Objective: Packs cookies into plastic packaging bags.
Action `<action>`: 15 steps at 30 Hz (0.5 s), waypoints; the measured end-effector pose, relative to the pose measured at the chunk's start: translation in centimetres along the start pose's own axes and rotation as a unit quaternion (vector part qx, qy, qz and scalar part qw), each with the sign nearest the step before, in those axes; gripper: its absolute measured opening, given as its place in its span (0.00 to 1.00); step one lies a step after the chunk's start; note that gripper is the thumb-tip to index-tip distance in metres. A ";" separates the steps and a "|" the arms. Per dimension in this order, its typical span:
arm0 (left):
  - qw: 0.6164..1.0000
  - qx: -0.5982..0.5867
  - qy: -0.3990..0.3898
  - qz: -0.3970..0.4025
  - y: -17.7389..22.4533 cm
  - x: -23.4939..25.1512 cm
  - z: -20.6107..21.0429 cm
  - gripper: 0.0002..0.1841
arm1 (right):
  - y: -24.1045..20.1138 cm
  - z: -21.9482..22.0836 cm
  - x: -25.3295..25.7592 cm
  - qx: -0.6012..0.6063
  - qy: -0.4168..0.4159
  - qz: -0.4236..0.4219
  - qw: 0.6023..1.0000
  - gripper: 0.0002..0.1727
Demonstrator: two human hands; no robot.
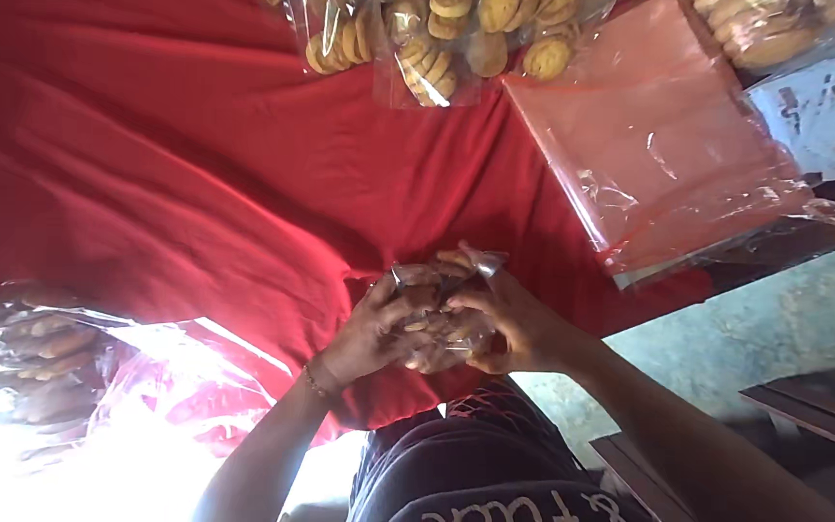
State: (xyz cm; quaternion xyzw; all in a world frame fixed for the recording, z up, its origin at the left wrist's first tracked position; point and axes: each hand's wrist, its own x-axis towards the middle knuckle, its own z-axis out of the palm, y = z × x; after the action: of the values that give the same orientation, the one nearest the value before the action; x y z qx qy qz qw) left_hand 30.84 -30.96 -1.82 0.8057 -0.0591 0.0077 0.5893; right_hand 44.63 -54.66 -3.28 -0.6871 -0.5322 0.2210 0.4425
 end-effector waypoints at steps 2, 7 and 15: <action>0.993 -0.099 -0.063 -0.028 0.9 -0.8 -1.1 0.34 | 0.3 -0.4 0.1 0.001 -0.009 -0.006 1.000 0.33; 0.993 0.120 0.010 -0.005 1.6 -3.4 2.3 0.41 | 0.7 0.0 -0.2 -0.067 0.000 -0.025 0.997 0.40; 0.986 0.102 0.125 0.034 1.0 -2.0 3.8 0.30 | 0.5 -0.1 1.5 -0.036 -0.031 -0.069 0.997 0.41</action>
State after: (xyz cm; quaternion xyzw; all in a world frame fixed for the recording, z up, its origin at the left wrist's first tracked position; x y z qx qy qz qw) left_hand 28.49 -34.69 -2.16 0.8518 -0.0112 0.1346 0.5062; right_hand 45.48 -53.32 -3.45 -0.6576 -0.5990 0.1915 0.4148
